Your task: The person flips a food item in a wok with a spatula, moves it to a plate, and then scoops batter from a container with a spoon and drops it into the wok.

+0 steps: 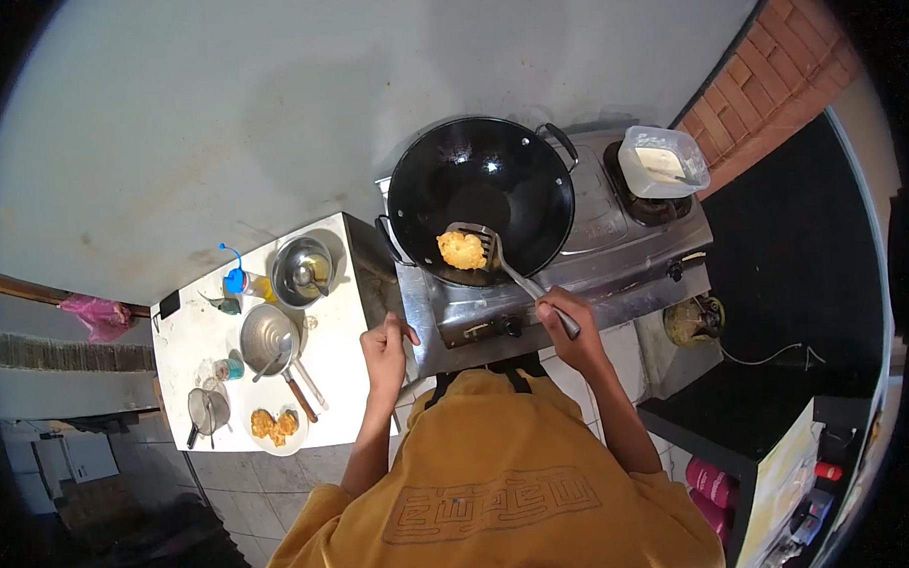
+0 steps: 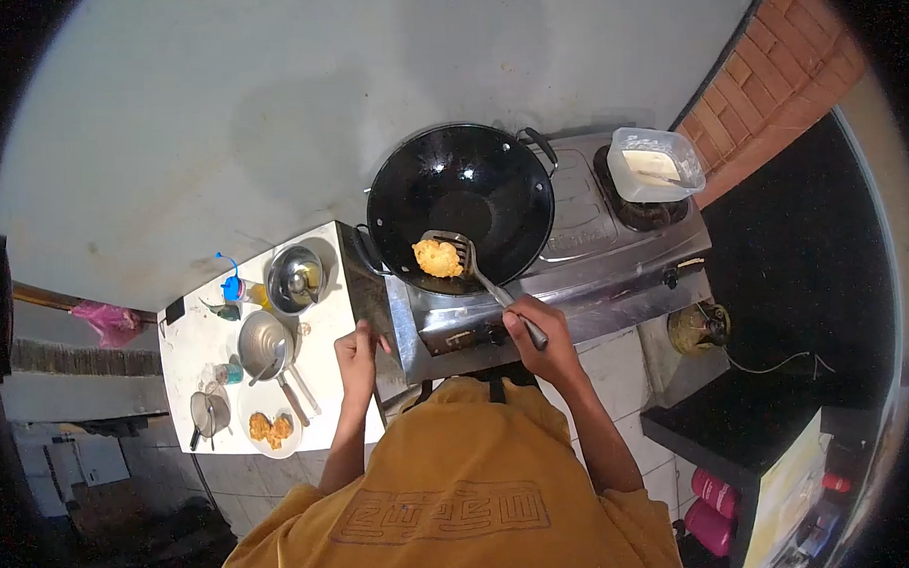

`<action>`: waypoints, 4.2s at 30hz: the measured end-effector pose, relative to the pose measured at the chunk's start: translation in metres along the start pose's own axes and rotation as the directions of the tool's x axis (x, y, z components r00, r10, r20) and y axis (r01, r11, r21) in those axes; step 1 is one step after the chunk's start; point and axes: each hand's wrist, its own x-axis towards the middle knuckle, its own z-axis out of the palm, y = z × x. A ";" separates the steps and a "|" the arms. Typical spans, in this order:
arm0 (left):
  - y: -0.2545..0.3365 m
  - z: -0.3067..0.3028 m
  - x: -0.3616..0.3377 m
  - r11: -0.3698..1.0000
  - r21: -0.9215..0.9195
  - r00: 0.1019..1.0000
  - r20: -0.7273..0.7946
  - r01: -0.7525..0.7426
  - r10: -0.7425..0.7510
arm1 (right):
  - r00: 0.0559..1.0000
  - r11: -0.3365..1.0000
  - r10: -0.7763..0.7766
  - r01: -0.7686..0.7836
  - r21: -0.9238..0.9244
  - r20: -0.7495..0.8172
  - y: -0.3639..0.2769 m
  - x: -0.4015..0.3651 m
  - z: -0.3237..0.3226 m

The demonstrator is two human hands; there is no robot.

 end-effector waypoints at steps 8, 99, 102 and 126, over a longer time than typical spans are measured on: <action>0.030 0.014 -0.007 0.999 0.034 0.996 -0.090 -0.008 0.011 | 0.993 0.993 -0.093 0.098 -0.063 0.070 -0.003 0.009 -0.014; 0.034 0.092 -0.086 0.998 -0.021 0.955 -0.290 0.064 -0.068 | 0.953 0.980 -0.181 0.154 0.123 0.245 0.033 0.025 -0.081; 0.037 0.097 -0.084 0.999 -0.042 0.951 -0.307 0.030 -0.041 | 0.945 0.978 -0.197 0.172 0.115 0.262 0.031 0.029 -0.085; 0.023 0.103 -0.087 0.995 -0.091 0.943 -0.329 0.029 -0.058 | 0.885 0.993 -0.119 0.114 0.037 0.451 0.030 0.066 -0.119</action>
